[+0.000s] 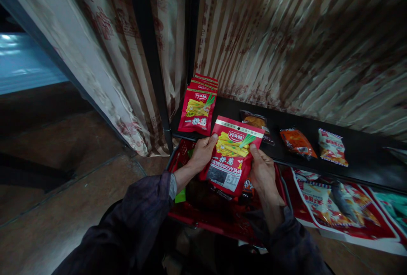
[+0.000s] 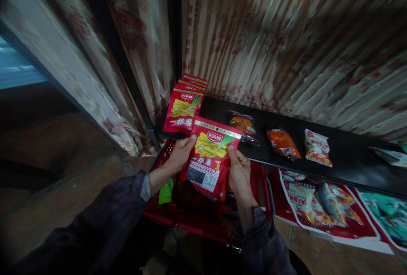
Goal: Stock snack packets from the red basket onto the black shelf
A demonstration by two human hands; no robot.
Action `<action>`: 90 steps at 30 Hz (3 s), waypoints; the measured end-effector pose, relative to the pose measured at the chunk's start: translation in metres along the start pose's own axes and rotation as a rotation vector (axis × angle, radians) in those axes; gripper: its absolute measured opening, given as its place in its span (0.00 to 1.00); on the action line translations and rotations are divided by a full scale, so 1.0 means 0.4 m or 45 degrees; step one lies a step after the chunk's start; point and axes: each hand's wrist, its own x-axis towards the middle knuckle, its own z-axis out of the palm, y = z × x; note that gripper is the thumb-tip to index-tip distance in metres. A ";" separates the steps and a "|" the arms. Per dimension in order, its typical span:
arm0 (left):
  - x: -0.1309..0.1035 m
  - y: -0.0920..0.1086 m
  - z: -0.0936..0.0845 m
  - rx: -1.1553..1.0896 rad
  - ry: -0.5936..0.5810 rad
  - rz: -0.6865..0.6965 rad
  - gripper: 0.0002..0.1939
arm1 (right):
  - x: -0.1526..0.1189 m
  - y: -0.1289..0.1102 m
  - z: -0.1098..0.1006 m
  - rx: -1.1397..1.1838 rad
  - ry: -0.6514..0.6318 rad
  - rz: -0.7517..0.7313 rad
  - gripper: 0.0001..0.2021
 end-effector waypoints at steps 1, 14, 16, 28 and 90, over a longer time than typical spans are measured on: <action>0.000 0.003 0.000 -0.001 -0.007 0.001 0.27 | -0.001 -0.002 0.001 0.003 0.004 0.004 0.18; 0.003 0.023 -0.005 -0.002 0.005 0.030 0.27 | -0.006 -0.021 0.016 0.005 -0.050 -0.016 0.17; 0.004 0.024 -0.006 -0.011 0.011 0.022 0.27 | -0.006 -0.019 0.018 0.015 -0.073 -0.012 0.17; -0.007 0.044 -0.039 -0.107 -0.329 -0.199 0.28 | 0.044 -0.022 0.020 0.034 0.091 -0.112 0.14; -0.110 0.040 0.051 0.357 -0.466 0.400 0.22 | -0.091 0.041 -0.040 -0.367 -0.025 -0.360 0.18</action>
